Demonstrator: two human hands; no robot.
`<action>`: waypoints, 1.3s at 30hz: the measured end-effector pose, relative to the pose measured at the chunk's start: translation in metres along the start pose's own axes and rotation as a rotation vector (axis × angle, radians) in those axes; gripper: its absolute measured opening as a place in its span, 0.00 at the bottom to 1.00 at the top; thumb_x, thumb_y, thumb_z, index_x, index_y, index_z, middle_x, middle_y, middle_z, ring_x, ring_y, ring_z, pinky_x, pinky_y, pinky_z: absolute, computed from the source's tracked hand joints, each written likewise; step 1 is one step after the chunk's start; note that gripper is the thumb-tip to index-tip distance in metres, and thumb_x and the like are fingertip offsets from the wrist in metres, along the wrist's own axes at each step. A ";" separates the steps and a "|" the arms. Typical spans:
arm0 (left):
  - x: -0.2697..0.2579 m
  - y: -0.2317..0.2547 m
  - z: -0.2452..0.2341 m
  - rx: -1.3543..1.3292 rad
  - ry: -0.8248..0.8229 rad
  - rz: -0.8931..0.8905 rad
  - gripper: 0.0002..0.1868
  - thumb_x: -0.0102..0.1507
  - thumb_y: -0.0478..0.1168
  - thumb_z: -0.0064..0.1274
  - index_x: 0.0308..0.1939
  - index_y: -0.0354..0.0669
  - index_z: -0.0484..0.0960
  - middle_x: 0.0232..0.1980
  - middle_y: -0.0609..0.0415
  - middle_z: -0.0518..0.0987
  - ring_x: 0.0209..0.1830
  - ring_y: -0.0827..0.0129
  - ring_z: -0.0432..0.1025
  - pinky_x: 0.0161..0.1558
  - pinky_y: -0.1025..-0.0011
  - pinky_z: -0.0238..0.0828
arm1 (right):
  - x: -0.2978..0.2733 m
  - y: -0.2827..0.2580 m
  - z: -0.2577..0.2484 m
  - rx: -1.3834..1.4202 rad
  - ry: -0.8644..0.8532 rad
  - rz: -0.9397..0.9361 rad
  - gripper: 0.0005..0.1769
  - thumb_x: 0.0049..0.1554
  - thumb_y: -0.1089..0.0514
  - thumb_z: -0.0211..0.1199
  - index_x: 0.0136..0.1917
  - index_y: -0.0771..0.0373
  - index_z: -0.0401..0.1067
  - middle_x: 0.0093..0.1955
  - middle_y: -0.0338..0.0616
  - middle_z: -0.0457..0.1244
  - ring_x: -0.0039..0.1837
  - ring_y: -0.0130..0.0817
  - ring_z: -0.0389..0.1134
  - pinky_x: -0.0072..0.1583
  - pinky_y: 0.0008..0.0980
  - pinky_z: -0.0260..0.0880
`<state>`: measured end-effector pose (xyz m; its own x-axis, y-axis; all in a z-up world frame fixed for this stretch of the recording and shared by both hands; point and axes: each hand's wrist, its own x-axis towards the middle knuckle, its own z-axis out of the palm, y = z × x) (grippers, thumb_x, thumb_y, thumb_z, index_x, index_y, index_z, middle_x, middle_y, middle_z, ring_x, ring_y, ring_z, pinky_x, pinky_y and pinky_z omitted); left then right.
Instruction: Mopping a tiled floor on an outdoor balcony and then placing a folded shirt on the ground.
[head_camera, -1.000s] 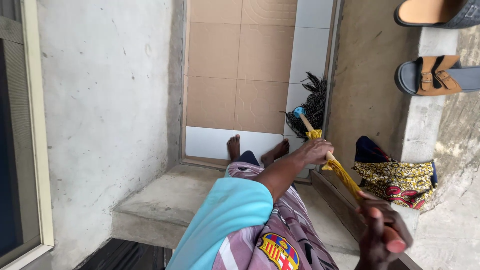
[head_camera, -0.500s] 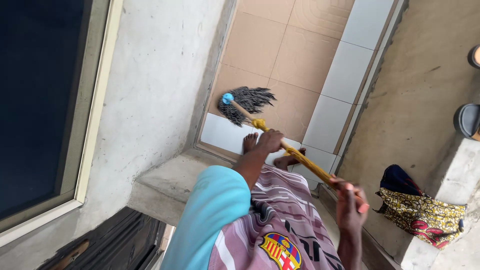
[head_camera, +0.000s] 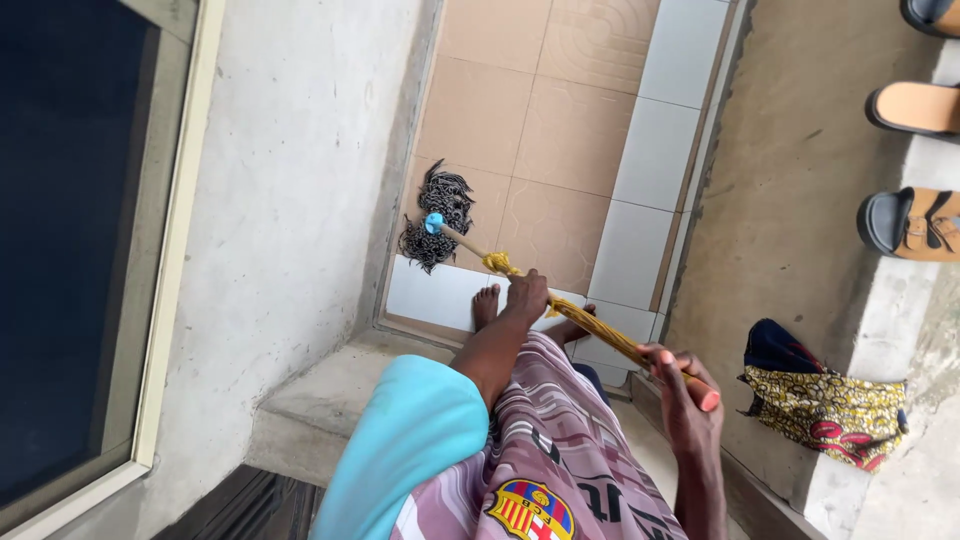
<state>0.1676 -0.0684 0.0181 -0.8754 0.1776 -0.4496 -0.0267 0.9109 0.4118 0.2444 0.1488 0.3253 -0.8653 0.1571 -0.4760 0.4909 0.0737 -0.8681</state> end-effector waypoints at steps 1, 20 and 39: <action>-0.003 0.020 0.008 0.000 -0.014 0.014 0.11 0.61 0.42 0.57 0.42 0.39 0.85 0.48 0.44 0.79 0.48 0.48 0.76 0.53 0.50 0.73 | -0.008 0.009 -0.019 0.000 0.018 0.009 0.14 0.66 0.58 0.58 0.39 0.64 0.67 0.53 0.48 0.70 0.62 0.39 0.66 0.70 0.47 0.58; 0.008 0.269 0.146 -0.304 -0.155 0.682 0.03 0.59 0.40 0.57 0.36 0.49 0.82 0.43 0.54 0.80 0.49 0.57 0.77 0.51 0.55 0.75 | -0.111 -0.045 -0.088 -0.339 0.502 -0.158 0.12 0.67 0.60 0.61 0.43 0.67 0.69 0.56 0.48 0.71 0.59 0.28 0.69 0.65 0.27 0.66; -0.001 0.169 0.000 -0.070 -0.230 0.513 0.11 0.57 0.48 0.62 0.42 0.53 0.86 0.45 0.56 0.83 0.48 0.63 0.78 0.56 0.55 0.67 | -0.060 0.022 -0.115 0.457 0.311 -0.336 0.17 0.77 0.63 0.56 0.43 0.61 0.63 0.41 0.42 0.60 0.54 0.36 0.67 0.75 0.57 0.67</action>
<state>0.1638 0.0856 0.0878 -0.6568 0.6751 -0.3358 0.3358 0.6606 0.6714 0.3190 0.2542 0.3509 -0.8608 0.4817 -0.1639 0.0460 -0.2472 -0.9679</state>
